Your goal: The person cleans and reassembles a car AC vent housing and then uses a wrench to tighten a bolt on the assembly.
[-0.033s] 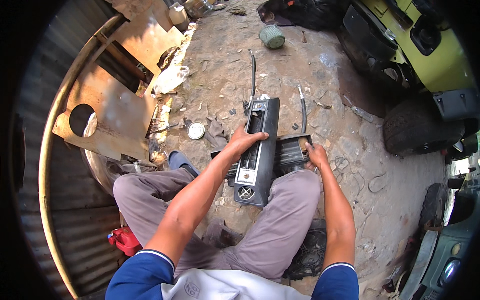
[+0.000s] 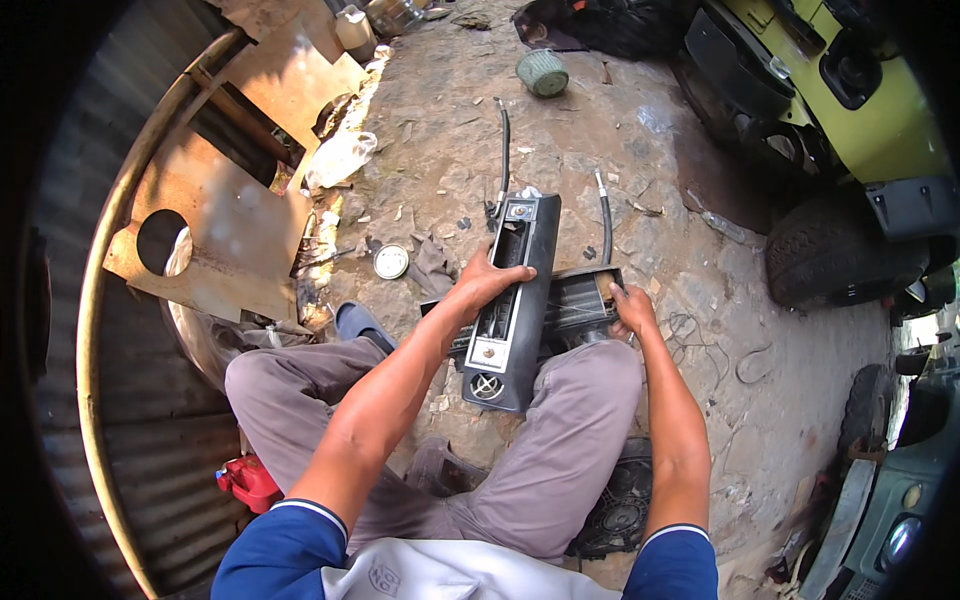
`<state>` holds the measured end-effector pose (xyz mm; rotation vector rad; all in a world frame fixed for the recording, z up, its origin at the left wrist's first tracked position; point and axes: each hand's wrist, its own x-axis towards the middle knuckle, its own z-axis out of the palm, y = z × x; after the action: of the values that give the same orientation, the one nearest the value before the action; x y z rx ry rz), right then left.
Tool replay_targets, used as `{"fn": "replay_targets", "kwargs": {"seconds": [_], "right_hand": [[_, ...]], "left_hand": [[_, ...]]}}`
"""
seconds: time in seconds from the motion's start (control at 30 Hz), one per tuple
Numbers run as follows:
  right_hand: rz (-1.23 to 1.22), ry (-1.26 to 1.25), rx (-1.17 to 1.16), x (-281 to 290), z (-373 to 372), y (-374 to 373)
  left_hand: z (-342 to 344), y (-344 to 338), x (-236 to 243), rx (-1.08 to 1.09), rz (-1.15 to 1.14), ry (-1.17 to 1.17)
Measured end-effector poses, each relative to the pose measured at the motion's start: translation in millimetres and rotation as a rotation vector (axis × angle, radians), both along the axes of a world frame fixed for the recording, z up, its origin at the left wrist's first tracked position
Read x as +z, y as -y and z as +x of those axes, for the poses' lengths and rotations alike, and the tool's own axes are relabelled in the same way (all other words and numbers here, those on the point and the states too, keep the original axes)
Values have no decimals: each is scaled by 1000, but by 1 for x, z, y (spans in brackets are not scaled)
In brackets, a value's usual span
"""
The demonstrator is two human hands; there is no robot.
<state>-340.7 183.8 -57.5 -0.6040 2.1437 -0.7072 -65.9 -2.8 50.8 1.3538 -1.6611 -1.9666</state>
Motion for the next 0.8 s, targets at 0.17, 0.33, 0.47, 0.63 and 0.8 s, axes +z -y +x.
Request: {"fn": "replay_targets", "kwargs": {"seconds": [0.17, 0.33, 0.47, 0.63, 0.8], "right_hand": [[35, -101, 30, 9, 6, 26], [100, -122, 36, 13, 1, 40], [65, -148, 39, 10, 2, 40], [34, -68, 93, 6, -5, 42], [-82, 145, -41, -13, -27, 27]], "left_hand": [[10, 26, -10, -297, -295, 32], [10, 47, 1, -607, -431, -32], [4, 59, 8, -821, -430, 11], [-11, 54, 12, -975, -485, 24], [-20, 54, 7, -930, -468, 66]]}}
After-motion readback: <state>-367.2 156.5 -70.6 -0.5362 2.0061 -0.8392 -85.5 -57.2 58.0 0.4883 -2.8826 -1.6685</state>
